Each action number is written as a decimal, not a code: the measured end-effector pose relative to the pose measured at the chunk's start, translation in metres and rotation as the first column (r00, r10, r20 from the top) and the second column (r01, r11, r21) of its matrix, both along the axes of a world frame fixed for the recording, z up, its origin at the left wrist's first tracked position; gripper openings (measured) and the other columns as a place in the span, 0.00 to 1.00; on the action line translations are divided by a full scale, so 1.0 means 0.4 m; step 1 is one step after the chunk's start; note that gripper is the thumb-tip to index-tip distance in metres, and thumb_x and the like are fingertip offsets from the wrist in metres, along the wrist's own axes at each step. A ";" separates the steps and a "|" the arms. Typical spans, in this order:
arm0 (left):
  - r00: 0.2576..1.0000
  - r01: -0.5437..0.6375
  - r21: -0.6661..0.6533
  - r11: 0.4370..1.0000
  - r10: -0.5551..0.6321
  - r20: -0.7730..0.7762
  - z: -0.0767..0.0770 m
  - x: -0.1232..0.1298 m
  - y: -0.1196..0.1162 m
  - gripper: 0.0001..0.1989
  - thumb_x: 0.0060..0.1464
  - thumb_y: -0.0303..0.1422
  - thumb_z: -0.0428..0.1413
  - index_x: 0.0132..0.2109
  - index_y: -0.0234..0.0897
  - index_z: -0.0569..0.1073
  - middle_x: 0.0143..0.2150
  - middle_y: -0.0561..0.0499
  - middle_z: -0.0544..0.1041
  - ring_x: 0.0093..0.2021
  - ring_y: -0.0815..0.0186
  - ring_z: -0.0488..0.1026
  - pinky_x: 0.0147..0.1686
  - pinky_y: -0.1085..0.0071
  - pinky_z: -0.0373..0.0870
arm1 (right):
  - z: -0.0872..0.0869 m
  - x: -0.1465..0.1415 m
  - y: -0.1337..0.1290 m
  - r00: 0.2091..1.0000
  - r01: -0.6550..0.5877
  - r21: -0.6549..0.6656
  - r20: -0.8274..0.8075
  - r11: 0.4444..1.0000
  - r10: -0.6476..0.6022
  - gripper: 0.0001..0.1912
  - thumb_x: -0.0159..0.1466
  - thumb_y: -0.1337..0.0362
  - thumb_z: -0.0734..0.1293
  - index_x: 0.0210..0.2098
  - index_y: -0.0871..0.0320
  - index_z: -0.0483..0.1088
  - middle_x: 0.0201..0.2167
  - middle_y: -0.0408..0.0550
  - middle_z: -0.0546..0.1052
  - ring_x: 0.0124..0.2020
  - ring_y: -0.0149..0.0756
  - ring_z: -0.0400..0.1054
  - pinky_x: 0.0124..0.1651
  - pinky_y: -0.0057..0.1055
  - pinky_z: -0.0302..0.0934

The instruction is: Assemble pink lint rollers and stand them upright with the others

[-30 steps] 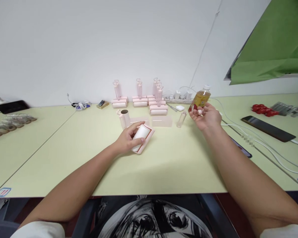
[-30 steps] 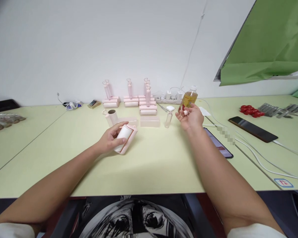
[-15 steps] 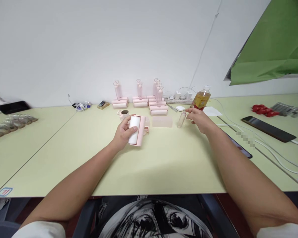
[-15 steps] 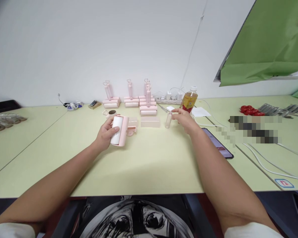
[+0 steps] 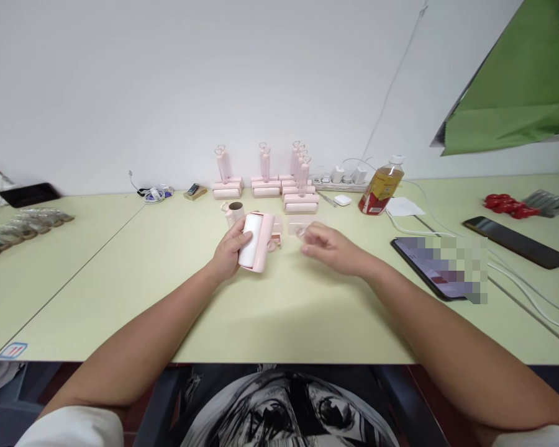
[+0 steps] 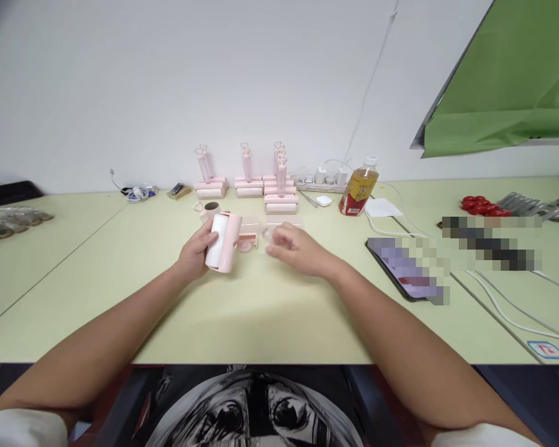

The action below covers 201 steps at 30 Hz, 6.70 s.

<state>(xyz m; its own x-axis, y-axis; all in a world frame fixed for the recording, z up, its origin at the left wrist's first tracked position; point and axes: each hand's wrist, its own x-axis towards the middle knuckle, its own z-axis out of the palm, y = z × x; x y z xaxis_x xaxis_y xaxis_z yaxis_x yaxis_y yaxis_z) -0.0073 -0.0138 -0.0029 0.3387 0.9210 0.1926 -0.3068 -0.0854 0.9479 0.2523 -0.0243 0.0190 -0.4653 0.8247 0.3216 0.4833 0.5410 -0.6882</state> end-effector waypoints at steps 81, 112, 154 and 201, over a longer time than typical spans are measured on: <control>0.961 -0.070 0.171 0.983 0.112 -0.252 0.004 0.030 -0.032 0.34 0.45 0.40 0.62 0.57 0.40 0.60 0.46 0.47 0.73 0.41 0.58 0.73 0.38 0.64 0.70 | -0.014 -0.071 -0.018 0.729 0.053 -0.504 -0.571 0.862 -0.378 0.12 0.53 0.61 0.66 0.36 0.58 0.74 0.19 0.37 0.65 0.22 0.29 0.58 0.27 0.29 0.54; 0.964 -0.254 0.072 0.965 0.258 -0.069 -0.010 0.007 0.008 0.29 0.44 0.37 0.61 0.54 0.41 0.64 0.40 0.52 0.72 0.36 0.63 0.71 0.34 0.68 0.70 | 0.002 -0.043 -0.028 0.729 -0.105 -0.501 -0.626 0.859 -0.276 0.16 0.48 0.71 0.70 0.35 0.55 0.66 0.25 0.38 0.73 0.28 0.35 0.75 0.31 0.37 0.74; 0.995 -0.102 -0.068 0.992 0.100 -0.027 0.038 0.025 -0.035 0.28 0.48 0.46 0.58 0.54 0.39 0.66 0.38 0.48 0.75 0.35 0.59 0.74 0.30 0.65 0.73 | -0.034 -0.062 -0.017 0.591 -0.447 -0.616 -0.748 0.649 -0.303 0.13 0.62 0.51 0.66 0.41 0.51 0.66 0.19 0.35 0.63 0.18 0.30 0.53 0.26 0.30 0.58; 0.730 0.142 0.082 0.986 -0.048 -0.681 -0.012 0.034 -0.055 0.16 0.59 0.47 0.53 0.38 0.38 0.66 0.20 0.61 0.58 0.12 0.74 0.58 0.10 0.77 0.55 | -0.014 -0.004 0.033 0.665 0.046 -0.576 -0.592 0.816 -0.456 0.13 0.55 0.56 0.72 0.34 0.57 0.72 0.27 0.42 0.68 0.24 0.28 0.62 0.23 0.24 0.60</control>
<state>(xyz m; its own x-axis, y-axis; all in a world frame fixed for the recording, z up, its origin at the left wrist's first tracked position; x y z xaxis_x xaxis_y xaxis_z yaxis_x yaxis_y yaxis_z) 0.0063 -0.0357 -0.0079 0.5071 0.8618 -0.0147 0.3970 -0.2184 0.8915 0.2505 -0.0110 0.0133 -0.0314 0.9993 -0.0184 -0.1672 -0.0234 -0.9856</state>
